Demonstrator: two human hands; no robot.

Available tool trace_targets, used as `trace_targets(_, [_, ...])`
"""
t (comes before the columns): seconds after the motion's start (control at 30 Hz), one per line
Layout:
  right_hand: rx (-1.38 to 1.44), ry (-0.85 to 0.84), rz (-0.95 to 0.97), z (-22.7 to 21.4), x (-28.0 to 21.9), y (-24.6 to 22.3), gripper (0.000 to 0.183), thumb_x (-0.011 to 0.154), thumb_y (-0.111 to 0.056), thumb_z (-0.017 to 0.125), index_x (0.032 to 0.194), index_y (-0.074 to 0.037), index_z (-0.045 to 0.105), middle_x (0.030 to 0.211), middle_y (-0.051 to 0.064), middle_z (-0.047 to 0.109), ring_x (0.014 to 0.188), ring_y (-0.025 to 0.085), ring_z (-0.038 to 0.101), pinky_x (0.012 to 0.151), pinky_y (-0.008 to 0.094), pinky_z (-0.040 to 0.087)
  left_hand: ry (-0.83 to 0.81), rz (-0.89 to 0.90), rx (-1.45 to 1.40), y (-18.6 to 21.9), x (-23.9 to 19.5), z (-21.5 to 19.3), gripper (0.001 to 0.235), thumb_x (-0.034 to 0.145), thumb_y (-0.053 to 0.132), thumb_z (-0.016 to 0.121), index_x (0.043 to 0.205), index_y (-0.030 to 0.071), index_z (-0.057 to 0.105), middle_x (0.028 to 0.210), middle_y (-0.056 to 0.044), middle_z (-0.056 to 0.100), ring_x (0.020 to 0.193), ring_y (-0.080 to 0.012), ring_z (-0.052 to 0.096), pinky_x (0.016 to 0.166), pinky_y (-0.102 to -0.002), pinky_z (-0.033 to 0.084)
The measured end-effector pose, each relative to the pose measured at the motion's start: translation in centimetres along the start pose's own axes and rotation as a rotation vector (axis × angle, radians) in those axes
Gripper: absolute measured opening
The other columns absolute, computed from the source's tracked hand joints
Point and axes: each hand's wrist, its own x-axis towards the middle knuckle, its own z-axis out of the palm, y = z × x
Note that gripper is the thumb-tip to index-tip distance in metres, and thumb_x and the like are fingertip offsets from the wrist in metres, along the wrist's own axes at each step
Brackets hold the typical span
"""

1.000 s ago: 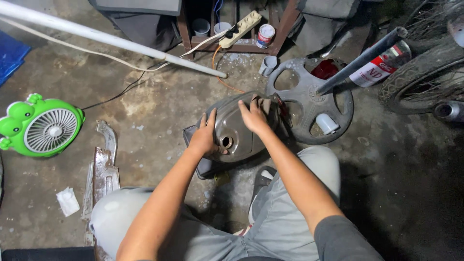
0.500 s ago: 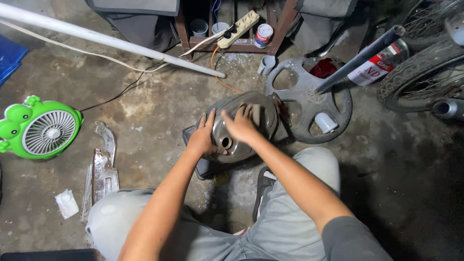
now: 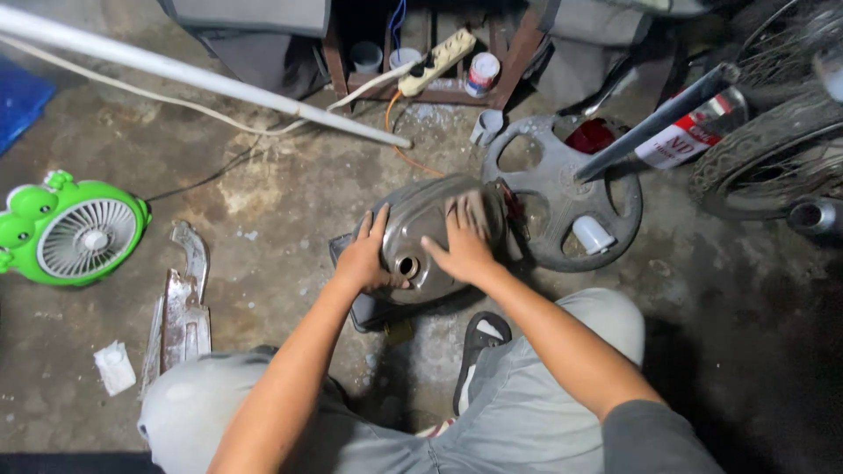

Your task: Sanding the exterior surface of a metal fuel tank by hand using sandpaper

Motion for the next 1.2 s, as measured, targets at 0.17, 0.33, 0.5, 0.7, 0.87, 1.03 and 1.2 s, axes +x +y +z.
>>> trace_targets(0.17, [0.173,-0.007,-0.031,0.0,-0.7,-0.3,0.09,0.102,-0.054,0.047,0.154,0.014,0.023,0.161,0.041,0.015,0.153,0.05,0.019,0.12,0.063,0.023,-0.007,-0.014,0.031,0.6,0.1,-0.3,0.149,0.055,0.036,0.1,0.165,0.03,0.001,0.168,-0.023,0.013,0.142,-0.0565,0.032,0.116,-0.061,0.036])
trace_targets(0.33, [0.305,0.016,-0.056,0.5,0.8,1.6,0.085,0.103,-0.049,0.049,0.157,0.009,0.02,0.159,0.044,0.014,0.15,0.054,0.02,0.122,0.061,0.022,-0.011,-0.034,0.022,0.6,0.0,0.0,0.148,0.055,0.033,0.1,0.165,0.031,0.001,0.168,-0.022,0.015,0.144,-0.0547,0.031,0.118,-0.059,0.034])
trace_targets(0.5, [0.311,0.079,0.019,1.7,1.0,1.8,0.087,0.104,-0.054,0.047,0.154,0.013,0.023,0.155,0.049,0.015,0.147,0.058,0.023,0.122,0.061,0.022,0.009,-0.03,0.012,0.5,0.1,-0.1,0.148,0.055,0.032,0.099,0.165,0.03,0.001,0.167,-0.023,0.015,0.143,-0.056,0.031,0.118,-0.06,0.034])
trace_targets(0.7, [0.258,0.055,0.144,-2.6,1.1,0.0,0.085,0.106,-0.056,0.037,0.154,0.013,0.026,0.157,0.047,0.018,0.149,0.055,0.023,0.122,0.061,0.02,0.004,-0.036,0.0,1.4,-0.5,-0.7,0.148,0.054,0.03,0.1,0.165,0.031,0.001,0.168,-0.022,0.014,0.144,-0.0553,0.03,0.119,-0.059,0.033])
trace_targets(0.87, [0.293,-0.09,0.208,-1.0,1.5,0.2,0.097,0.101,-0.071,0.028,0.16,0.005,0.013,0.163,0.039,0.008,0.154,0.049,0.015,0.124,0.061,0.014,0.01,-0.031,0.001,1.0,-0.2,-0.4,0.149,0.054,0.032,0.1,0.165,0.032,0.001,0.168,-0.022,0.015,0.145,-0.054,0.029,0.118,-0.058,0.033])
trace_targets(1.03, [0.283,-0.118,0.265,-3.0,1.5,0.2,0.098,0.1,-0.074,0.024,0.162,0.001,0.01,0.164,0.037,0.007,0.154,0.047,0.014,0.123,0.063,0.011,0.011,-0.035,0.015,0.3,0.1,0.1,0.149,0.054,0.034,0.101,0.165,0.033,0.002,0.168,-0.022,0.016,0.146,-0.0523,0.029,0.119,-0.058,0.034])
trace_targets(1.2, [0.217,-0.219,0.203,-0.6,1.0,0.1,0.098,0.102,-0.072,0.021,0.16,0.007,0.009,0.164,0.038,0.006,0.155,0.049,0.012,0.123,0.063,0.013,0.013,-0.051,-0.007,0.7,-0.2,0.0,0.147,0.055,0.035,0.101,0.166,0.033,0.003,0.168,-0.021,0.015,0.147,-0.051,0.028,0.117,-0.06,0.035])
